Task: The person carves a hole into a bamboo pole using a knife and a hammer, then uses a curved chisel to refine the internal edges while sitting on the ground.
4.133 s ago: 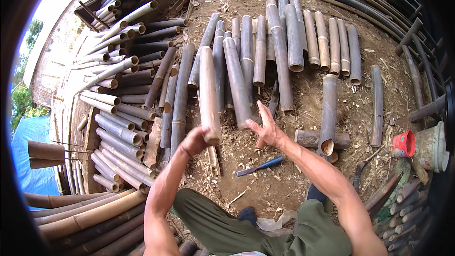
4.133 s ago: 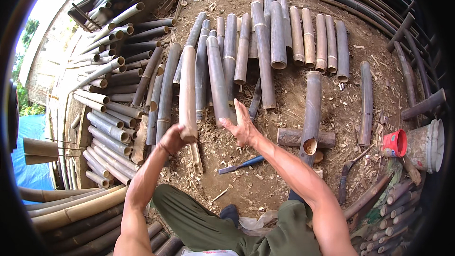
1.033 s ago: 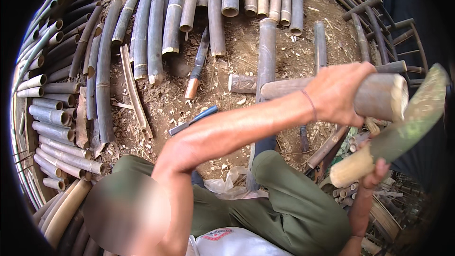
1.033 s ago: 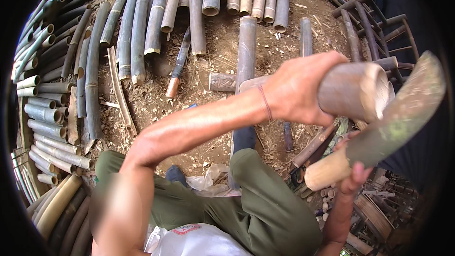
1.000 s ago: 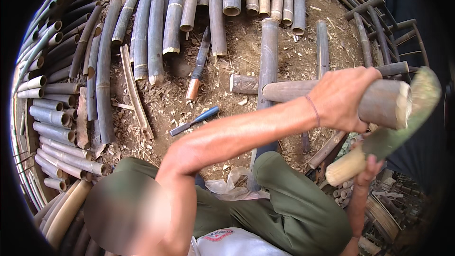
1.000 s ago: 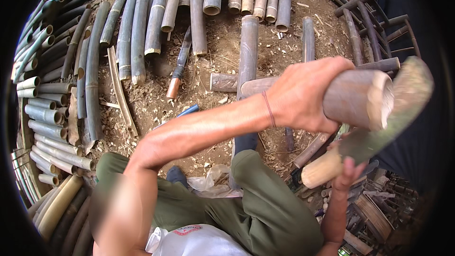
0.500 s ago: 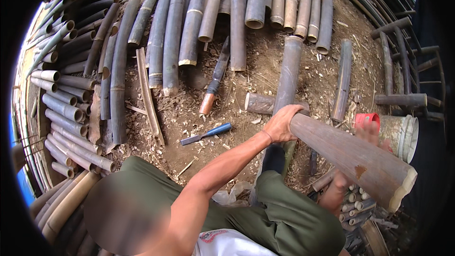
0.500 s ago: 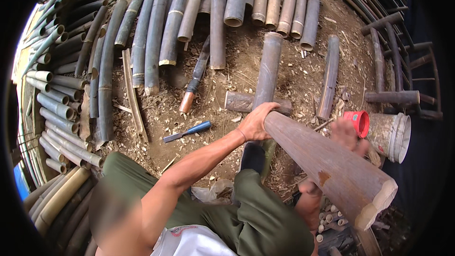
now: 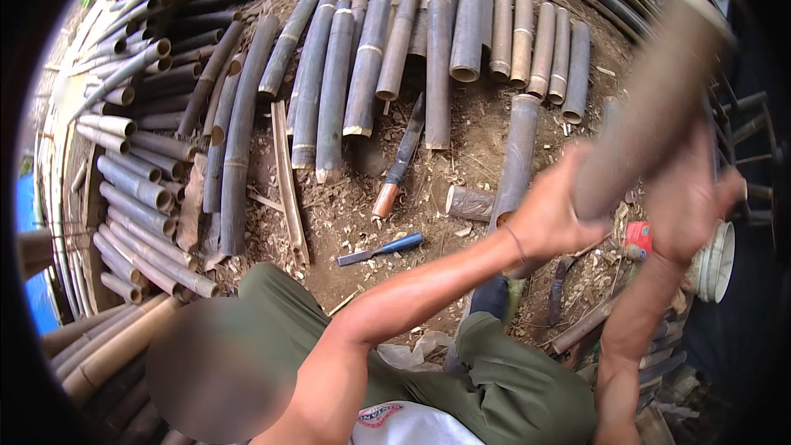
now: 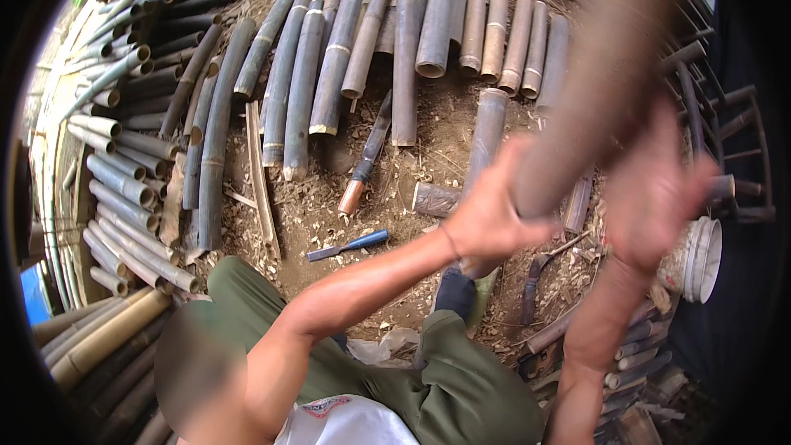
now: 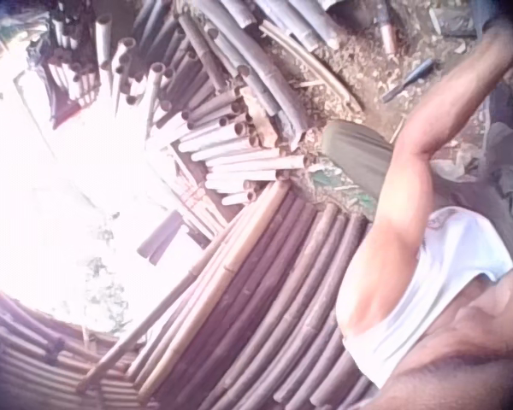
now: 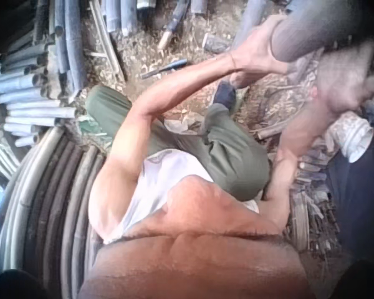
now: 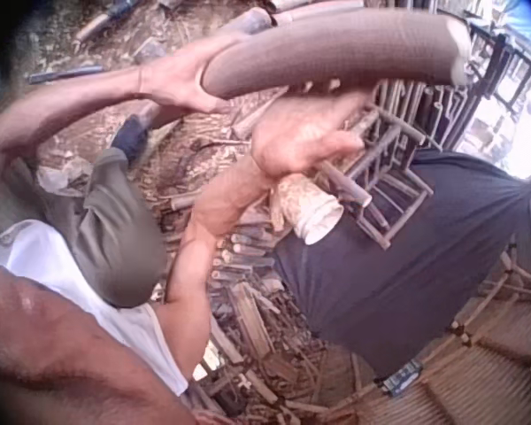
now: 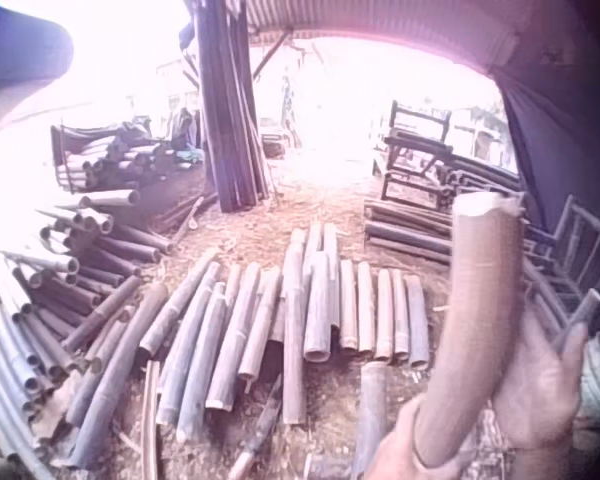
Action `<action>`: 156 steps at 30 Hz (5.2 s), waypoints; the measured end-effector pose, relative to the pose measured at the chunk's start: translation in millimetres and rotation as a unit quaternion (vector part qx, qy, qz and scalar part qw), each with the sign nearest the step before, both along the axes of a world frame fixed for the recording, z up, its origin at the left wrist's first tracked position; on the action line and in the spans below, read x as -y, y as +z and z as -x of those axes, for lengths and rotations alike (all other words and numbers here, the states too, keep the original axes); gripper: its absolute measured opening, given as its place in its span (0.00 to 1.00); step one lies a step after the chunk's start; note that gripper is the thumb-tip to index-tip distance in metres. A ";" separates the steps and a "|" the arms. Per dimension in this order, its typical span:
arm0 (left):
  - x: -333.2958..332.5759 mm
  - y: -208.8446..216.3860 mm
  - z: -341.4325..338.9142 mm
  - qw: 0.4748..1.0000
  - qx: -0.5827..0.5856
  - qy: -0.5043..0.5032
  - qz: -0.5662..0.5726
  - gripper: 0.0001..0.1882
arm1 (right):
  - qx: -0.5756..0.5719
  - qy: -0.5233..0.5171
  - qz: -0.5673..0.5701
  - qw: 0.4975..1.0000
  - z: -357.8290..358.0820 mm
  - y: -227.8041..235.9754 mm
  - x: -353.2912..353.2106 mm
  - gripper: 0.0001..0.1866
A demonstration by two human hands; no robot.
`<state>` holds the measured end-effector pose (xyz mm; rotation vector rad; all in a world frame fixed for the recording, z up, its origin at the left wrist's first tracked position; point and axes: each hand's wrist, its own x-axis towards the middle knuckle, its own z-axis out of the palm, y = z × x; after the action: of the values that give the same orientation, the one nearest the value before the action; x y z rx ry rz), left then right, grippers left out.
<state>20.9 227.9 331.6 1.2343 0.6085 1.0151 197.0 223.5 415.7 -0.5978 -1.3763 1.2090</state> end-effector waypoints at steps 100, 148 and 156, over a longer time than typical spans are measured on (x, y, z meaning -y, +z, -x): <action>-63.7 6.5 -17.7 0.992 0.060 -0.042 -0.100 0.51 | 0.231 -0.397 0.438 0.773 -23.9 -308.4 155.4 0.18; -68.1 1.5 -38.3 0.983 0.005 0.120 -0.142 0.39 | 0.251 -0.414 0.377 0.790 -29.3 -286.3 147.2 0.19; -69.2 -3.9 -31.5 0.986 -0.004 0.109 -0.126 0.43 | 0.357 -0.446 0.303 0.763 -25.5 -301.5 143.2 0.14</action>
<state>52.4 297.1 327.8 1.4145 0.6446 1.3010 222.6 80.2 114.2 -2.0766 -0.9736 0.5766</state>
